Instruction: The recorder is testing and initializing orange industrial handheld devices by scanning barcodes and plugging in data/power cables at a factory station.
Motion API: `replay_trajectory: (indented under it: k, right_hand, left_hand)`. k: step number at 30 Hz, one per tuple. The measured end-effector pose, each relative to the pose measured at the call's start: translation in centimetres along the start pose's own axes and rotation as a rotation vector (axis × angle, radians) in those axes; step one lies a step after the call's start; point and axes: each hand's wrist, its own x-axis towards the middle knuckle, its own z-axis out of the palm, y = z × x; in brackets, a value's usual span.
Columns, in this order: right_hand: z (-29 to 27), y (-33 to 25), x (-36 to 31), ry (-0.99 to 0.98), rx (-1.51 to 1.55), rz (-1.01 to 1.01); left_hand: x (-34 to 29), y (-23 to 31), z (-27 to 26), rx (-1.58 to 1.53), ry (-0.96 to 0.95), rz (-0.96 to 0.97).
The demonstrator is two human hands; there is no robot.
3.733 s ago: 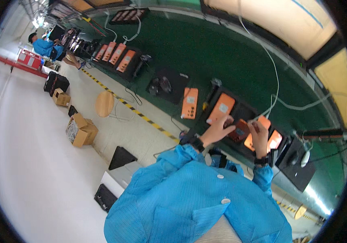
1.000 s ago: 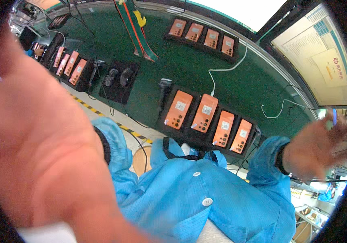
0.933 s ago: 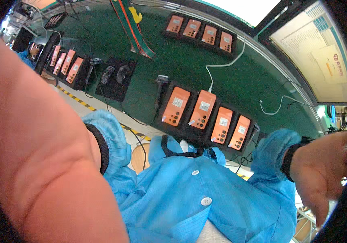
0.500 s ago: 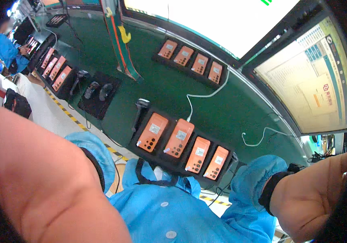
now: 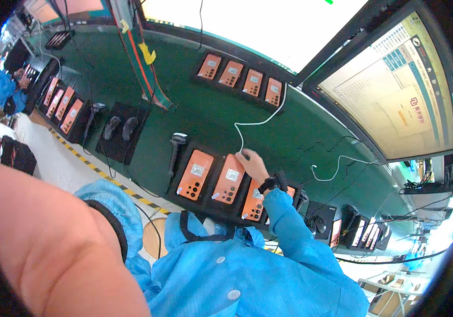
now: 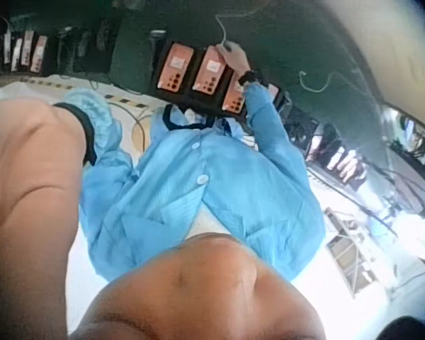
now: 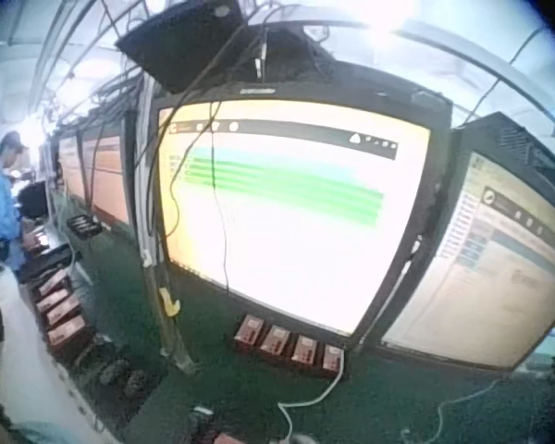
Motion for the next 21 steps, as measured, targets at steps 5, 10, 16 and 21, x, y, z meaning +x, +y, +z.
replay_trajectory:
  k: [5, 10, 16, 21]
  right_hand:
    - [2.7, 1.1, 0.2, 0.138, 0.262, 0.016]
    - [3.7, 0.7, -2.8, 0.156, 0.161, 0.033]
    - [4.6, 2.1, -2.7, 0.132, 0.026, -0.010]
    - [3.3, 1.1, 0.8, 0.145, 0.038, 0.039]
  left_hand:
    - [-1.4, -0.4, -2.8, 0.157, 0.138, 0.000]
    - [-8.4, -3.3, -2.8, 0.440, 0.265, -0.437]
    - [-28.4, 0.2, 4.4, 0.366, -0.234, -1.326]
    - [-34.1, 4.2, 7.5, 0.155, -0.375, -1.644]
